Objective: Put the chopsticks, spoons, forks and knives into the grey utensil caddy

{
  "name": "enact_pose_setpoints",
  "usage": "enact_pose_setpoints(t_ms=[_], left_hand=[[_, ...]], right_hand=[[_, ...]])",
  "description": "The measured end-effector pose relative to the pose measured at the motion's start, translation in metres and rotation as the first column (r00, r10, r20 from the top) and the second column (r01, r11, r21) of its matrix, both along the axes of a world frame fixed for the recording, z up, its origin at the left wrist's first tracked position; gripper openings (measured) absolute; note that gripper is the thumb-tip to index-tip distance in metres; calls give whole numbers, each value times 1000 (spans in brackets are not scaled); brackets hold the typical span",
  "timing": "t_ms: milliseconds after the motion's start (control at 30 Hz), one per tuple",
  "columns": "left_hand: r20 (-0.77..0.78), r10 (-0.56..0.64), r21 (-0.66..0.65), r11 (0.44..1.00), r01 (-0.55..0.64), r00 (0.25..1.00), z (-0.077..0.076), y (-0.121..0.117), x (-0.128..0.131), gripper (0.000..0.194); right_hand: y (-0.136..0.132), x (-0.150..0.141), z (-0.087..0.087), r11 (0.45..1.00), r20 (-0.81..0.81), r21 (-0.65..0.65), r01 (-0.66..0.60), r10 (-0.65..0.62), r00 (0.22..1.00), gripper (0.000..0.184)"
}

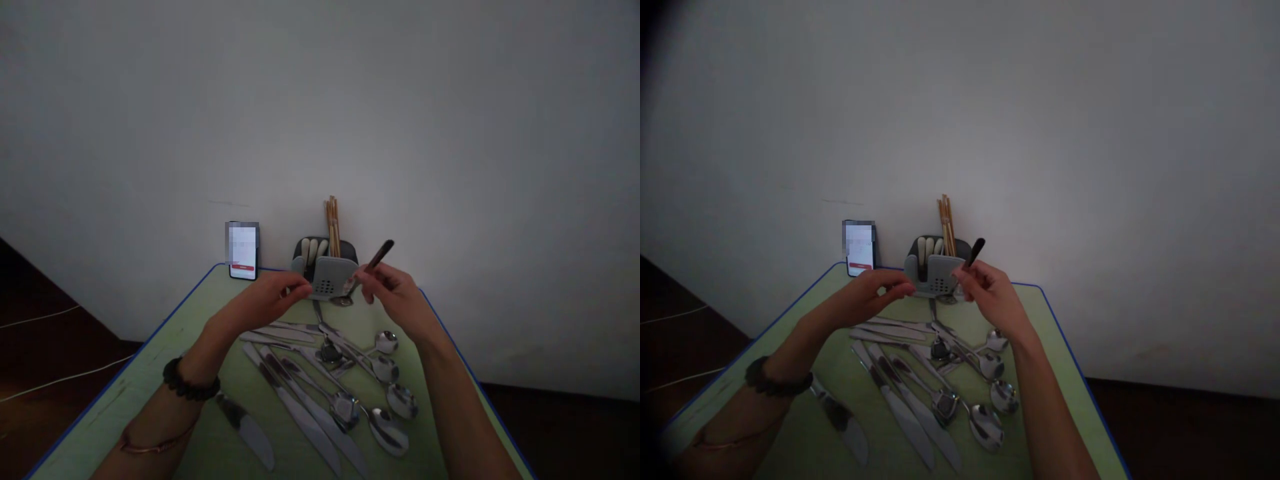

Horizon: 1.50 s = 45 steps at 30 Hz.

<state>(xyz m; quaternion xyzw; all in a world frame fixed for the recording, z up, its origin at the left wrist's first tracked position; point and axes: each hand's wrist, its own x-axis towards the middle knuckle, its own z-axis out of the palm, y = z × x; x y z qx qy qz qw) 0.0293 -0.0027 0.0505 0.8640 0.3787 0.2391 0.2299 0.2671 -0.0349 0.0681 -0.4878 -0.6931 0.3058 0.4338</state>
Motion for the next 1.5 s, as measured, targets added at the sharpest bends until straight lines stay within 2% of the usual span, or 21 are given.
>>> enact_pose_setpoints(t_ms=[133, 233, 467, 633, 800, 900, 1033, 1200, 1367, 1500], left_hand=[[9, -81, -145, 986, 82, 997, 1, -6, 4, 41], [32, -142, -209, 967, 146, 989, 4, -10, 7, 44], [10, -227, -190, 956, 225, 974, 8, -14, 9, 41], [-8, -206, -216, 956, 199, 979, 7, -14, 9, 36], [-29, -138, -210, 969, 129, 990, 8, -11, 4, 31], [-21, -146, -214, 967, 138, 989, 10, -10, 2, 30], [46, -176, -277, 943, 182, 983, 12, -11, 1, 44], [47, -110, -250, 961, 118, 993, 11, -9, -1, 52], [25, -78, -274, 958, 82, 997, 10, -9, -2, 51], [35, -33, -267, 963, 42, 999, 11, -9, -4, 45]], right_hand=[[-1, -4, 0, 983, -343, -109, -146, 101, 934, 28], [-1, -8, -3, 961, -457, -162, -226, 130, 880, 31], [-3, -14, -2, 948, -431, -203, -244, 137, 892, 28], [-4, -12, 1, 965, -376, -175, -195, 118, 919, 30], [-2, -5, 3, 975, -438, -170, -143, 55, 897, 30], [-1, 0, 5, 980, -443, -147, -136, 58, 895, 28], [-2, 4, 6, 984, -429, -116, -135, 73, 900, 27], [-5, 1, 9, 981, -361, -137, -136, 78, 929, 28], [-5, 0, 9, 977, -150, -179, -114, 88, 985, 40], [-4, 3, 6, 973, 65, -224, -49, 66, 996, 49]])
